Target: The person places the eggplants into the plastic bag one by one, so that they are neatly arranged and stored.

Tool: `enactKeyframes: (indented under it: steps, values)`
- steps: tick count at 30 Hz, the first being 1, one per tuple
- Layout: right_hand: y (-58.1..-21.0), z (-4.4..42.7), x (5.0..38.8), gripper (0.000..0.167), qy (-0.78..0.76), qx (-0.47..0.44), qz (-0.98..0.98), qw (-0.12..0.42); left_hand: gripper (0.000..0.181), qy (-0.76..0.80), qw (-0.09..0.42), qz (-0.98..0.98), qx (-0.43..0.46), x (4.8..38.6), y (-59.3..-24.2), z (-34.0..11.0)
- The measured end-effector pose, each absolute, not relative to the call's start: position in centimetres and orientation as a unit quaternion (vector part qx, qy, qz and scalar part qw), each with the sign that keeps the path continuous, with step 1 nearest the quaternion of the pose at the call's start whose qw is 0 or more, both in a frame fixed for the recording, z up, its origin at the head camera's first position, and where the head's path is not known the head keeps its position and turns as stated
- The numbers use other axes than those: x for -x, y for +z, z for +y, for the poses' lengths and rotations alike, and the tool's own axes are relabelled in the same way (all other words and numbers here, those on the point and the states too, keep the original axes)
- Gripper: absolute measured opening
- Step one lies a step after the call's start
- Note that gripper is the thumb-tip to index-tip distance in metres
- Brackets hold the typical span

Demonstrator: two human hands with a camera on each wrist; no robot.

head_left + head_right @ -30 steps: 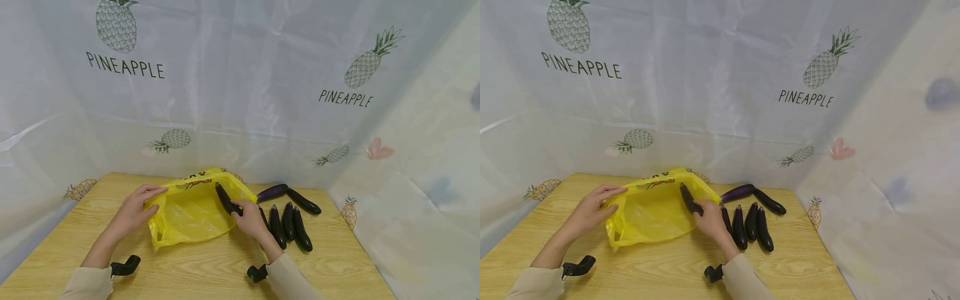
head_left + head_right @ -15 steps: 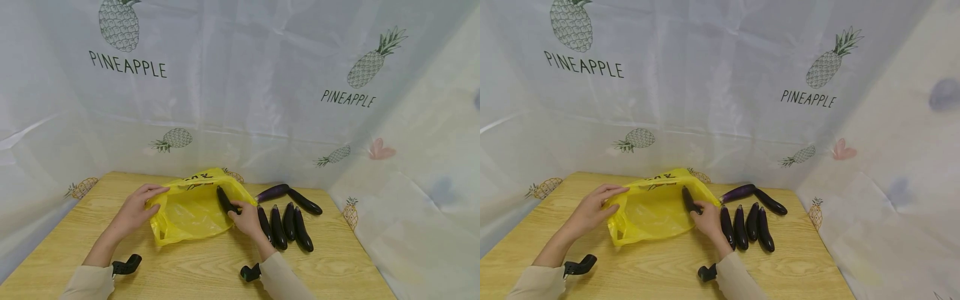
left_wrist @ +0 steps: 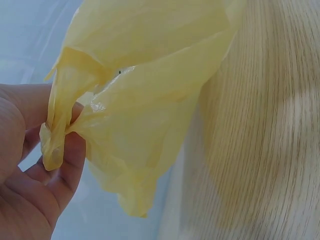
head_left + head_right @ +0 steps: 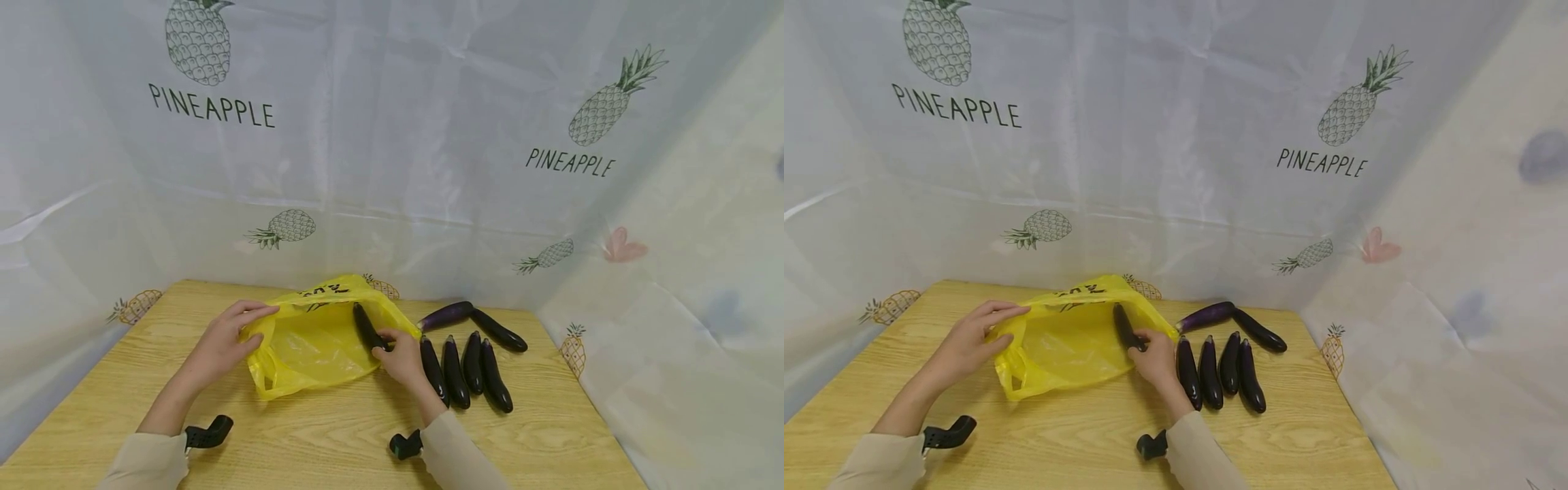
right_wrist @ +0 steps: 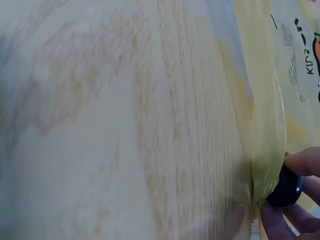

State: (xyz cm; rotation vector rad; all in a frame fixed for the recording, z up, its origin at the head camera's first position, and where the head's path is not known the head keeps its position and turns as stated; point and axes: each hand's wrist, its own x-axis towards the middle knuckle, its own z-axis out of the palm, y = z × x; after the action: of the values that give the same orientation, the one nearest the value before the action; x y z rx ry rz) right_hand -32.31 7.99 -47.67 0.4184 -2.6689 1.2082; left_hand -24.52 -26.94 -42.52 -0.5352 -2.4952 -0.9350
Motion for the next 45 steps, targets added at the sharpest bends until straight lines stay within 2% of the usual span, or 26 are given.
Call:
enactKeyframes:
  steps: [6, 13, 35, 45]
  values:
    - [-47.6, 7.8, 32.5, 0.033, 0.416, -0.139, -0.892, 0.112, 0.057, -0.338, 0.205, -0.897, 0.197, 24.5, -42.5, -26.9]
    - [-48.0, 7.2, 32.8, 0.031, 0.425, -0.092, -0.888, 0.150, 0.058, -0.338, 0.204, -0.897, 0.198, 24.6, -42.6, -26.8]
    - [-47.7, 8.2, 32.6, 0.039, 0.432, -0.090, -0.894, 0.084, 0.057, -0.332, 0.205, -0.899, 0.197, 24.4, -42.3, -26.6]
    - [-44.9, 9.7, 30.7, 0.038, 0.467, -0.127, -0.874, 0.041, 0.058, -0.339, 0.202, -0.899, 0.191, 24.1, -42.1, -26.6]
